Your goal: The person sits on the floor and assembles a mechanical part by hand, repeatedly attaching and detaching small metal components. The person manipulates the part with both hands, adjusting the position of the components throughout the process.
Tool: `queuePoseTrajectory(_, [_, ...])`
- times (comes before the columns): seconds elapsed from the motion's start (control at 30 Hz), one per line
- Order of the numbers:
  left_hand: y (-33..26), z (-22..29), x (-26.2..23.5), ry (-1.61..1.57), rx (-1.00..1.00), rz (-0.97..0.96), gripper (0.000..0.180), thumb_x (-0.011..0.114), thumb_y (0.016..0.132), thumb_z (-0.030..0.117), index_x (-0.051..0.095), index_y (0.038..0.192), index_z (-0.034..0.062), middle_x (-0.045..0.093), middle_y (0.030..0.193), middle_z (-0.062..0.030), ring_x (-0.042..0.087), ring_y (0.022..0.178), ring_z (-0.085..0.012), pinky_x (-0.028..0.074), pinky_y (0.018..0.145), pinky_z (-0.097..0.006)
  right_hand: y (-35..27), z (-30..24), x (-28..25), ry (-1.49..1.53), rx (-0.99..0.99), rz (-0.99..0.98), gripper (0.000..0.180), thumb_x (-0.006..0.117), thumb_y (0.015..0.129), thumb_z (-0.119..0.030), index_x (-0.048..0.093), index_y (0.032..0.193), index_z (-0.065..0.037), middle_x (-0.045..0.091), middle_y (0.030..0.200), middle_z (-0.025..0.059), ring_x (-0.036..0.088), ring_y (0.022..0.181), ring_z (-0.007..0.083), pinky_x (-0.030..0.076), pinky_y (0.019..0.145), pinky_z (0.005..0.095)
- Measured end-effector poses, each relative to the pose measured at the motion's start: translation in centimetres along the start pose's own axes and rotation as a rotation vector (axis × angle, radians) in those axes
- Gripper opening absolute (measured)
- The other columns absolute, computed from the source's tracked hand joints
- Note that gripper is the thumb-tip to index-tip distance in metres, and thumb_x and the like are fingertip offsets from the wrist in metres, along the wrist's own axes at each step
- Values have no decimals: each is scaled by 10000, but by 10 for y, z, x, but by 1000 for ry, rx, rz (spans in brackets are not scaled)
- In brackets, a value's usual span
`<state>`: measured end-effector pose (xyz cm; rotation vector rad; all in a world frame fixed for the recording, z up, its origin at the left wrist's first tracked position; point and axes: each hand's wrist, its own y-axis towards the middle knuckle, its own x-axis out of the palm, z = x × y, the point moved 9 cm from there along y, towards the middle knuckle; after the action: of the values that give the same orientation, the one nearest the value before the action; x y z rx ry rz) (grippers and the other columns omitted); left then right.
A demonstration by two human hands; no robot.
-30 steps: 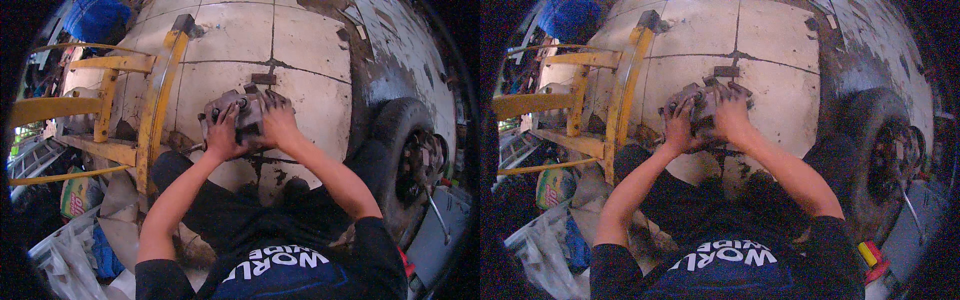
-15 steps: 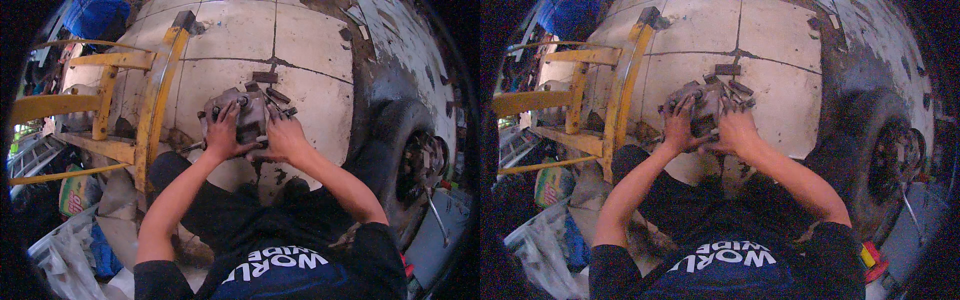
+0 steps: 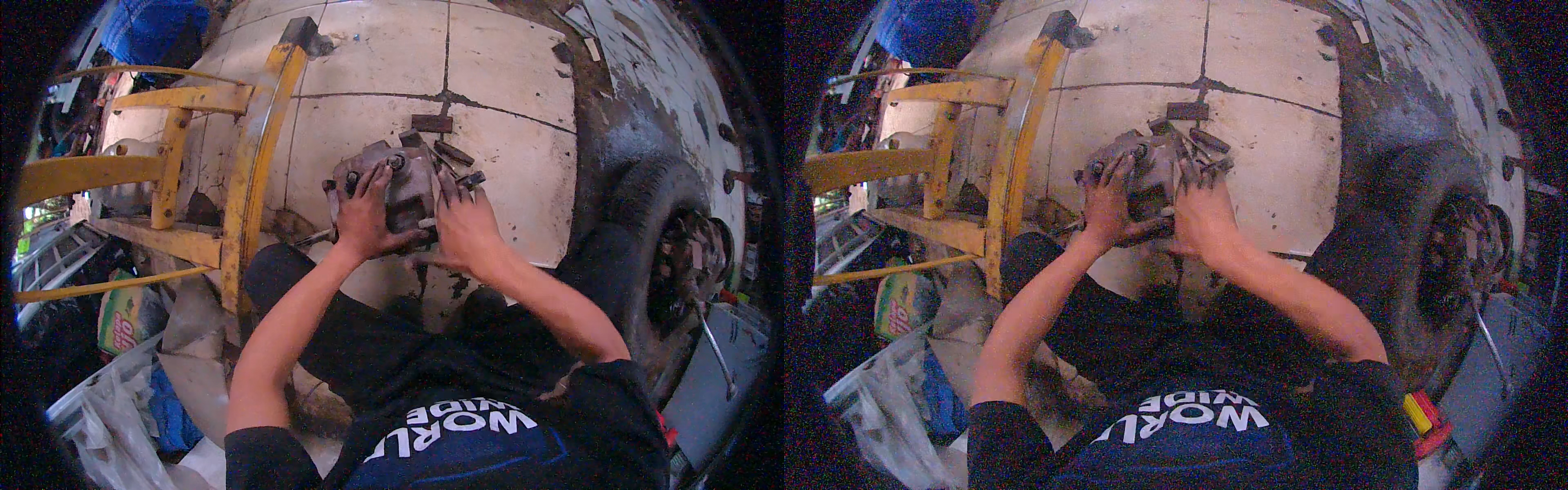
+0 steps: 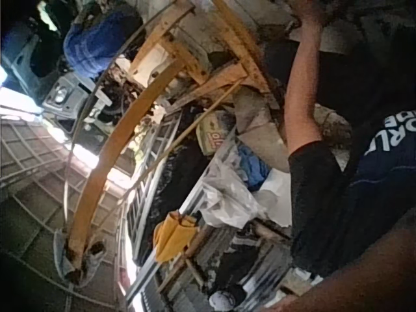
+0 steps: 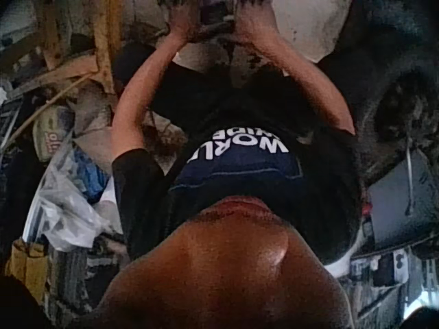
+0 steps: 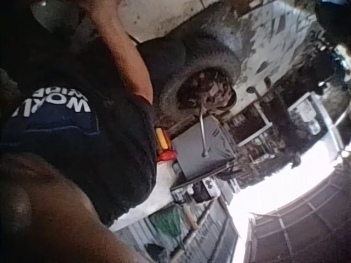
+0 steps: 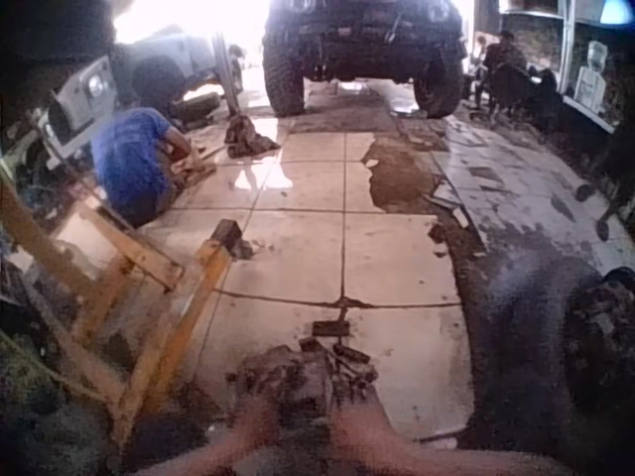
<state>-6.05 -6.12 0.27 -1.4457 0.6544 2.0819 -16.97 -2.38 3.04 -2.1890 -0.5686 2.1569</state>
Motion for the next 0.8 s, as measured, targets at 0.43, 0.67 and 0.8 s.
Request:
queuePoseTrajectory(0.43, [0, 2, 3, 16, 22, 34, 1091, 711, 623, 700, 349, 1394, 17, 454, 1417, -134, 364, 1370, -274, 42, 1149, -584, 27, 28, 10, 127, 82, -183, 1239, 540, 632, -864, 350, 1397, 91, 376, 1461, 248, 619, 1095, 348, 436, 952, 516])
queuePoseTrajectory(0.67, [-3, -2, 7, -28, -15, -6, 1139, 734, 583, 709, 333, 1410, 36, 449, 1423, -136, 383, 1357, -285, 20, 1154, -567, 14, 15, 23, 10, 35, -315, 1120, 554, 680, -813, 402, 1383, 46, 368, 1456, 267, 575, 1151, 372, 441, 978, 470])
queuePoseTrajectory(0.8, [5, 7, 3, -23, 13, -1, 1166, 746, 560, 713, 335, 1403, 21, 459, 1413, -150, 391, 1350, -289, 10, 1157, -561, 29, 42, 19, 285, 162, 294, 871, 627, 760, -607, 478, 1321, 43, 605, 1202, 240, 629, 1045, 374, 492, 886, 514])
